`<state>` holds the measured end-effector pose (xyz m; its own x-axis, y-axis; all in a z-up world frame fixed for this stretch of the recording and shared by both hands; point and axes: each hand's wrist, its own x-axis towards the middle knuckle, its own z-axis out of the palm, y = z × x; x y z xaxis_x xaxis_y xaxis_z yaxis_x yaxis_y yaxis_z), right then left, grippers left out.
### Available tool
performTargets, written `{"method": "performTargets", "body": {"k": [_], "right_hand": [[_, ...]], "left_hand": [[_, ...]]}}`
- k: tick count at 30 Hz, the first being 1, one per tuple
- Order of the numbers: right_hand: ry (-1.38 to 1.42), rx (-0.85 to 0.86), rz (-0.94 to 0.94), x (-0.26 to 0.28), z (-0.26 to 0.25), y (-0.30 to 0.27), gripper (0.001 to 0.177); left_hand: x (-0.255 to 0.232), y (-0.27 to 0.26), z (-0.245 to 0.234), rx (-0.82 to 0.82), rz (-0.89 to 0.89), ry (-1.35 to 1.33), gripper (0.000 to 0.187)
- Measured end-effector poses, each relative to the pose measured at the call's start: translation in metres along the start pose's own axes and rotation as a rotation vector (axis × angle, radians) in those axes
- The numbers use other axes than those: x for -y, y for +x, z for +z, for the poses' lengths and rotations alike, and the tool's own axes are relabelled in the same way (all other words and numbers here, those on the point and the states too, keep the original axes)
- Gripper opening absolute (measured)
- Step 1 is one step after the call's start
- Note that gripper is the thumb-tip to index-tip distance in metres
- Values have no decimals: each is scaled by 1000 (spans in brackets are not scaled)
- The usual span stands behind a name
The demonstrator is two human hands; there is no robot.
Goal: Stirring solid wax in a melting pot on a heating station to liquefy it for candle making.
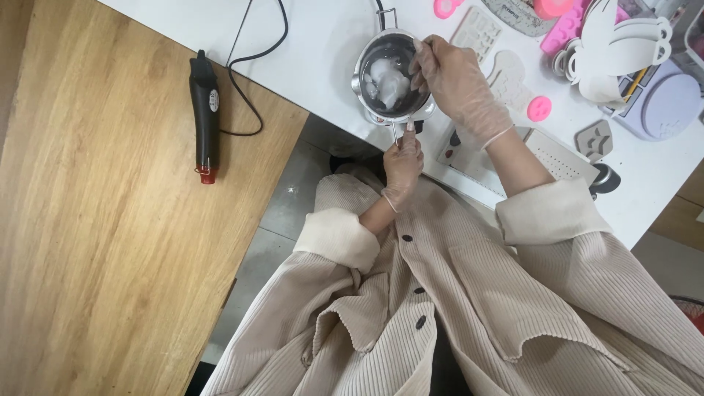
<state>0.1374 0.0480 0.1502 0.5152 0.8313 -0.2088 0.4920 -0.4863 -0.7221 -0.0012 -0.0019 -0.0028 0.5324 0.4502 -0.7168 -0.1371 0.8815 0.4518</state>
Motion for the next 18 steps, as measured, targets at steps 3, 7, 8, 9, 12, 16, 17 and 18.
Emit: {"method": "performTargets", "body": {"k": [3,7,8,9,12,16,17,18], "right_hand": [[112,6,79,-15,4,5,43],[159,-53,42,-14,-4,3,45],[164,-48,43,-13,-5,2,45],[106,-41,19,-12,-7,1,45],[49,-26,-37,-20,-8,0,47],[62,-8,13,-31,-7,2,50],[68,-5,14,-37,-6,3,50],[110,-1,42,-43,-5,4,51]], "left_hand": [[-1,0,1,-23,-2,8,37],[-1,1,-3,-7,8,-9,37],[-3,-2,-4,-13,8,-7,37],[-6,-3,-4,-14,5,19,36],[-14,-8,-6,-13,13,69,37],[-34,-24,-5,-63,-42,234,43],[-33,-23,-7,-69,-42,237,43],[-31,-21,-10,-71,-21,245,44]]}}
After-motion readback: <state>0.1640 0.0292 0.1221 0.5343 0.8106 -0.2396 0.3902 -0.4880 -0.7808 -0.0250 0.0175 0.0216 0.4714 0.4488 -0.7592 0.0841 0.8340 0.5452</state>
